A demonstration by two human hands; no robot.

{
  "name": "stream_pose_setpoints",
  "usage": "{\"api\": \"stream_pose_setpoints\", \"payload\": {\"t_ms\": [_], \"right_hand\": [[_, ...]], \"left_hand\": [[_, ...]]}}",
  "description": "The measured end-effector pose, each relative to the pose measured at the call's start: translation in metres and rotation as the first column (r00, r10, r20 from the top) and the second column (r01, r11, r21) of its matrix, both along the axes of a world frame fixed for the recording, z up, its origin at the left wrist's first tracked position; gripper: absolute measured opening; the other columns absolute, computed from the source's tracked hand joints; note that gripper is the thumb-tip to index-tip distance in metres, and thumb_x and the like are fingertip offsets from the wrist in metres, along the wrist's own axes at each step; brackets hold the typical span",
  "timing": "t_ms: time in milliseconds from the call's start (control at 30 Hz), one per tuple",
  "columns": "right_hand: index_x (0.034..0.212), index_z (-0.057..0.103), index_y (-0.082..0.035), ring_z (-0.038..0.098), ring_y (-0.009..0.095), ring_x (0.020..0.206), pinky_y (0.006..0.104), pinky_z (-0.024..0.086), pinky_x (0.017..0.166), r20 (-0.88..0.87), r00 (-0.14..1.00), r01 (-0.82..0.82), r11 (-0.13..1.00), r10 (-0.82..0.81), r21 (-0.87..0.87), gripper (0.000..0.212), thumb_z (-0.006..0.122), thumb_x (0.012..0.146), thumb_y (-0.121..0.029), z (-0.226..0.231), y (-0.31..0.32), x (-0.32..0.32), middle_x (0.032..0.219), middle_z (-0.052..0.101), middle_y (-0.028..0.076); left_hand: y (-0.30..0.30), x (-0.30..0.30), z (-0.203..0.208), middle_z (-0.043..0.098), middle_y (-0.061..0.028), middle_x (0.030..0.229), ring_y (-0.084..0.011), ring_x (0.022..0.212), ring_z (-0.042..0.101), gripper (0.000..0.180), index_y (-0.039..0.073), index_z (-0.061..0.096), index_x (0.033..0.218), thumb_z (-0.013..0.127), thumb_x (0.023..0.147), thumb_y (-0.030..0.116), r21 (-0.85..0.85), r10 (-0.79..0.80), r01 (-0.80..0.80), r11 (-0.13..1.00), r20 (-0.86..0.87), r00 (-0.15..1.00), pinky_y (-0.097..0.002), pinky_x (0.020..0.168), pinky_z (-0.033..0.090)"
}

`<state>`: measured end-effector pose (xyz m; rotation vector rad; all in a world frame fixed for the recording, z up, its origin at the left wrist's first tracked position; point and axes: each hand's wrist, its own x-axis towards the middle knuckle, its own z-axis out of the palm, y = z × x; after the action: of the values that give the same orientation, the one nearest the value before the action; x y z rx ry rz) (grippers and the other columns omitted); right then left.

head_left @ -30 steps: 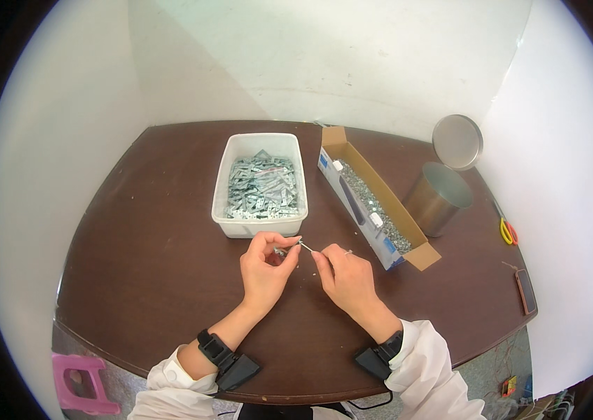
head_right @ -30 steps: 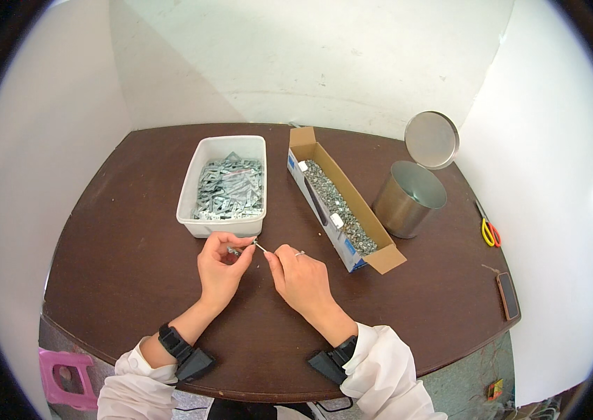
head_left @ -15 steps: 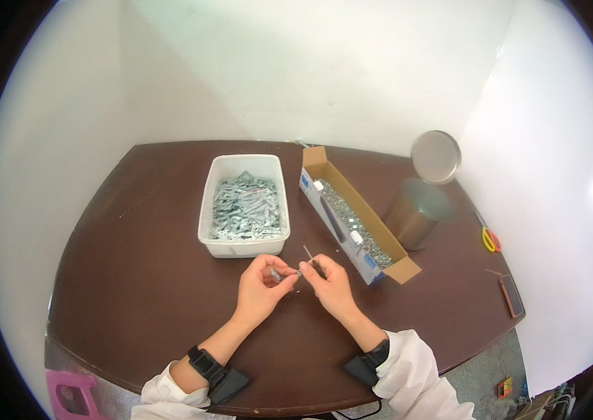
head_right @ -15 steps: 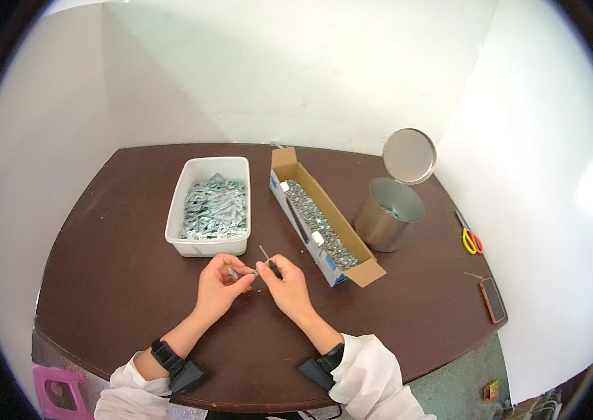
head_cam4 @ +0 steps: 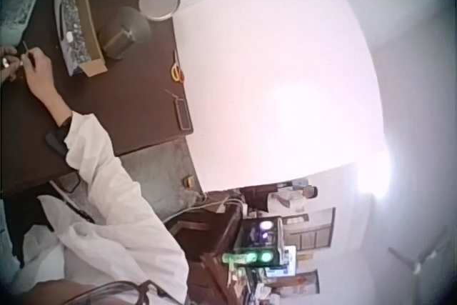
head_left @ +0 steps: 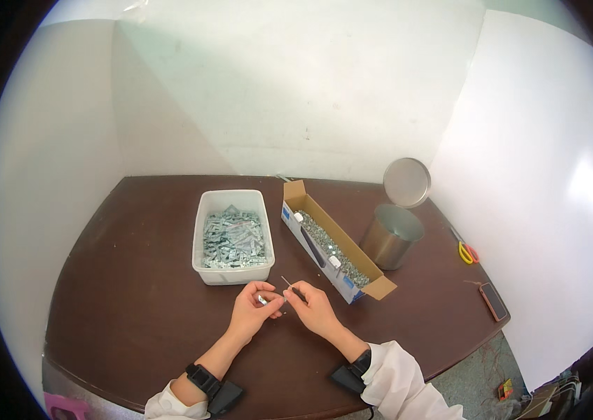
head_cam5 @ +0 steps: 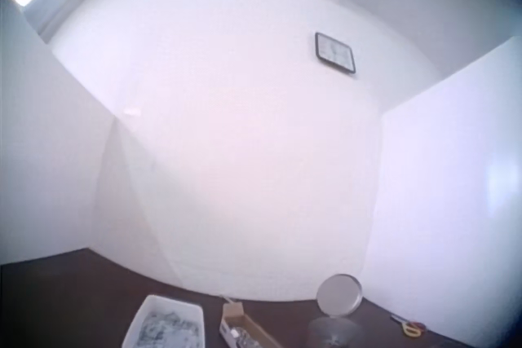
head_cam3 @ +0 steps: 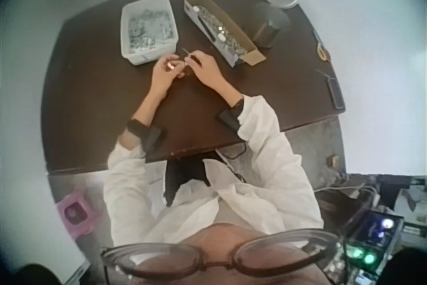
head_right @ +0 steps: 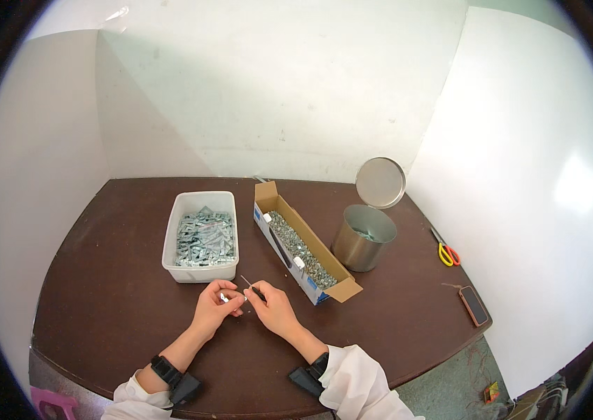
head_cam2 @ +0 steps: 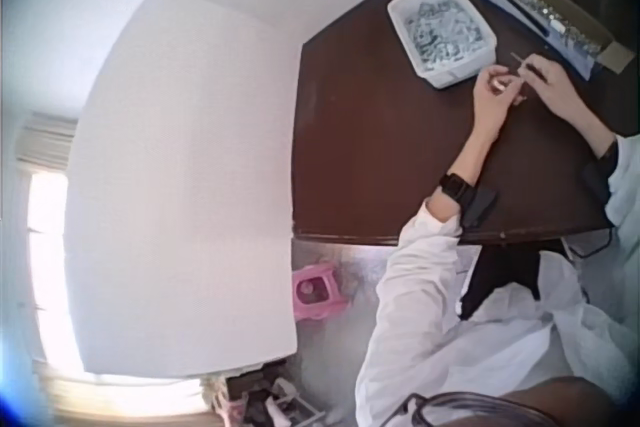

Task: Manual assembly of small metal components by inserting pins into clips/anchors.

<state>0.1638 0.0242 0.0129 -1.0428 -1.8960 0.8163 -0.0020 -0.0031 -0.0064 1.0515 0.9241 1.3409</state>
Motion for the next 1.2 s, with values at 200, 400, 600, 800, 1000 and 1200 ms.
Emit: {"api": "stream_pose_setpoints", "payload": {"t_ms": [200,400,600,800,1000,1200], "right_hand": [[0.094,0.059,0.002,0.055,0.015,0.061,0.0294,0.043,0.057,0.007,1.000,-0.013,0.999,0.013,0.042,0.023,0.057,0.091,-0.021,-0.003,0.001,0.003,0.073,0.061,0.011],[0.092,0.059,0.002,0.049,0.009,0.060,0.0262,0.041,0.055,-0.052,0.998,-0.046,0.999,0.046,0.010,0.022,0.058,0.091,-0.020,-0.002,0.000,0.001,0.070,0.060,0.007],[0.092,0.059,0.002,0.050,0.008,0.062,0.0263,0.041,0.057,-0.097,0.994,-0.048,0.998,0.052,0.036,0.021,0.057,0.092,-0.019,-0.005,0.000,0.000,0.071,0.060,0.007],[0.093,0.059,0.000,0.053,0.009,0.068,0.0241,0.043,0.064,0.014,1.000,0.008,1.000,-0.008,-0.007,0.018,0.058,0.090,-0.017,0.011,-0.003,0.006,0.074,0.059,0.007],[0.092,0.063,0.001,0.062,0.021,0.070,0.0329,0.047,0.065,-0.108,0.948,0.319,0.902,-0.300,0.293,0.020,0.059,0.088,-0.018,0.072,0.038,0.062,0.078,0.063,0.015],[0.087,0.062,0.004,0.062,0.033,0.070,0.0383,0.046,0.064,-0.105,0.713,0.622,0.556,-0.693,0.551,0.030,0.058,0.089,-0.025,0.123,0.103,0.153,0.076,0.063,0.021]], "left_hand": [[0.000,0.002,0.004,0.065,-0.0071,0.087,-0.0109,0.068,0.062,0.028,0.001,0.049,0.106,0.066,0.085,0.006,0.013,-0.036,0.036,0.999,-0.001,0.999,-0.0228,0.062,0.052],[0.002,-0.003,-0.003,0.065,-0.0066,0.086,-0.0113,0.067,0.062,0.028,0.001,0.049,0.107,0.065,0.086,0.009,0.023,-0.081,0.080,0.997,0.063,0.995,-0.0227,0.060,0.050],[0.002,-0.002,0.001,0.065,-0.0056,0.086,-0.0109,0.070,0.063,0.024,0.002,0.051,0.105,0.064,0.088,0.011,0.005,-0.092,0.092,0.996,0.073,0.993,-0.0225,0.061,0.051],[0.003,0.000,0.002,0.065,-0.0071,0.087,-0.0112,0.072,0.063,0.019,0.004,0.051,0.104,0.061,0.090,0.014,-0.017,-0.051,0.052,0.998,0.061,0.997,-0.0228,0.061,0.052],[0.001,-0.004,0.003,0.066,-0.0108,0.088,-0.0131,0.066,0.063,0.025,0.004,0.051,0.102,0.054,0.094,0.028,-0.072,-0.023,0.032,0.997,0.120,0.993,-0.0228,0.060,0.051],[0.000,-0.004,0.000,0.066,-0.0116,0.082,-0.0135,0.065,0.062,0.024,0.005,0.051,0.102,0.052,0.095,0.028,-0.113,-0.082,0.086,0.990,0.047,0.996,-0.0243,0.061,0.051]]}}
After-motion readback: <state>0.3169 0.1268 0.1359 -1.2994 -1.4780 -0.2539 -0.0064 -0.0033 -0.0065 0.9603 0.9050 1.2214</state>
